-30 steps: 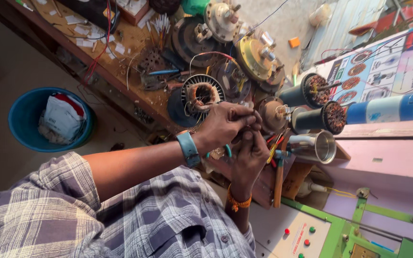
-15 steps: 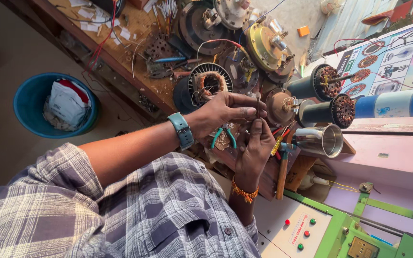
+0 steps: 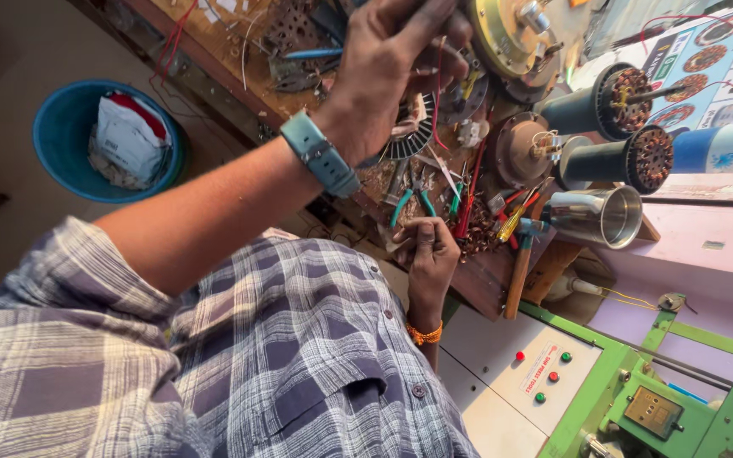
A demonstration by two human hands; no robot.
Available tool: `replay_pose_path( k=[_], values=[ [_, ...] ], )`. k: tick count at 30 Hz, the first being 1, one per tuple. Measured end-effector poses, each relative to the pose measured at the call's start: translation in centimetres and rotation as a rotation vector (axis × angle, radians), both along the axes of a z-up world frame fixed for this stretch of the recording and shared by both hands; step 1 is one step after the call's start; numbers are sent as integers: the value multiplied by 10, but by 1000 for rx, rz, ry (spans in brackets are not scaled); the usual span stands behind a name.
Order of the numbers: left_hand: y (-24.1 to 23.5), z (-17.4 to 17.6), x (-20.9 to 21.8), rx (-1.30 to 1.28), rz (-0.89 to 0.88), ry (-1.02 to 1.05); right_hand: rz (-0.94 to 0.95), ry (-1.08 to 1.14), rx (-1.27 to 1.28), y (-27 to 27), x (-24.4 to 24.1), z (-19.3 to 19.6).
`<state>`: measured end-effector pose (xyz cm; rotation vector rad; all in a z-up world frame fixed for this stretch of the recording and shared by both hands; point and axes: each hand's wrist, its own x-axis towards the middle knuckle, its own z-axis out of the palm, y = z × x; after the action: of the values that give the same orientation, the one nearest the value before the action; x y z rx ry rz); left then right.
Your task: The person strips insulation from wires using pliers, twists the exposed ends, and connects them to a motor component on a cluttered workbench. They briefly test the connection against a green machine before returning to the bench to continue wiring.
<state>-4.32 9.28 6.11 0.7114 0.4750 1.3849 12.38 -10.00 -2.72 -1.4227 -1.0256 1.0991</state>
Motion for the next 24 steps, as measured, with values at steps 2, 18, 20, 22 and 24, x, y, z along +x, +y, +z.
replay_pose_path(
  k=[2, 18, 20, 22, 24],
  values=[
    [-1, 2, -5, 202, -23, 88, -25, -12, -40, -13, 10, -24],
    [-87, -59, 33, -147, -651, 341, 0, -1019, -182, 26, 82, -155],
    [-84, -54, 33, -173, -638, 405, 131, -1171, -113, 41, 71, -149],
    [-81, -47, 28, -195, -602, 423, 202, -1212, -288, 53, 55, -138],
    [-82, -42, 24, -211, -554, 393, 194, -1117, -714, 56, 42, -124]
  ],
)
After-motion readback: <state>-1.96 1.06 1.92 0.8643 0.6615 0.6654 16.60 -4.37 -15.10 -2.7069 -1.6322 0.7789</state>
